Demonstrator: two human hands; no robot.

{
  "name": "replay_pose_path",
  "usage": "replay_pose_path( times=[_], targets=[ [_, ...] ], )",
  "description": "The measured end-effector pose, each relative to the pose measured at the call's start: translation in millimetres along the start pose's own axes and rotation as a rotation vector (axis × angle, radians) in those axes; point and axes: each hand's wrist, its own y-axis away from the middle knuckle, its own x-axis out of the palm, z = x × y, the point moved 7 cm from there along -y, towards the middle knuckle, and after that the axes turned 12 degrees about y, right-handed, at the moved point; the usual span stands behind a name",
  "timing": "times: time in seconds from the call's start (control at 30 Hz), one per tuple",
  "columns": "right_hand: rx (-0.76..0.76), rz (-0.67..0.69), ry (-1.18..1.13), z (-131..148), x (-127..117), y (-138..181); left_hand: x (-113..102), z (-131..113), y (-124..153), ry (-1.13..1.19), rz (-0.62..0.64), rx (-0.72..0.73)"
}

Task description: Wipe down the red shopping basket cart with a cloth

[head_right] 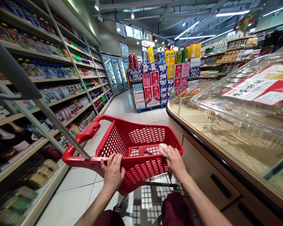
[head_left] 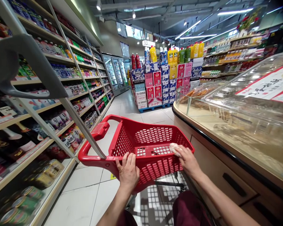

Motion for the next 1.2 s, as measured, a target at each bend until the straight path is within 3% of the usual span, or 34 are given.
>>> replay_pose_path(
  times=[0.07, 0.13, 0.23, 0.3, 0.47, 0.53, 0.6, 0.67, 0.77, 0.83, 0.97, 1.03, 1.13, 1.2],
  targets=[
    [0.163, -0.041, 0.040, -26.1, -3.8, 3.2, 1.1, -0.9, 0.6, -0.003, -0.003, -0.007],
    [0.228, -0.083, 0.034, -27.6, -5.8, 6.7, 2.5, -2.2, 0.9, -0.015, -0.010, -0.014],
    [0.040, -0.063, -0.053, 9.7, -0.9, 4.5, 3.2, -3.7, 0.9, -0.031, -0.015, -0.012],
    [-0.029, -0.036, -0.070, 20.1, 1.5, 0.7, 3.6, -3.7, 1.1, -0.029, -0.010, -0.003],
    [0.260, -0.087, 0.056, -15.6, -5.8, -2.4, 6.8, -2.0, 2.9, -0.022, -0.018, 0.024],
    [0.190, -0.117, 0.034, -0.7, -7.4, -1.5, 7.8, -0.7, 3.2, -0.032, -0.026, 0.027],
    [0.003, -0.111, -0.015, 23.1, -5.8, -0.1, 7.9, 0.8, 3.3, -0.034, -0.024, 0.035],
    [-0.067, -0.088, -0.016, 26.6, -4.0, 1.3, 7.4, 1.7, 3.5, -0.033, -0.016, 0.048],
    [0.153, -0.071, 0.082, -5.8, -4.9, 0.4, 6.5, 1.7, 4.3, -0.032, -0.011, 0.063],
    [0.246, -0.072, 0.113, -11.6, -6.1, 0.0, 6.5, 1.3, 4.7, -0.034, -0.014, 0.064],
    [-0.026, -0.070, -0.002, 35.8, -2.7, -2.4, 6.7, 0.9, 4.9, -0.053, -0.016, 0.063],
    [-0.061, -0.063, -0.024, 36.9, -1.5, -2.0, 6.7, 0.4, 5.3, -0.057, -0.011, 0.066],
    [0.197, -0.083, 0.051, 0.2, -3.0, -1.0, 7.1, -1.4, 6.1, -0.047, -0.002, 0.065],
    [0.285, -0.094, 0.080, -6.1, -3.4, 0.7, 7.6, -2.5, 6.5, -0.035, 0.000, 0.057]
  ],
)
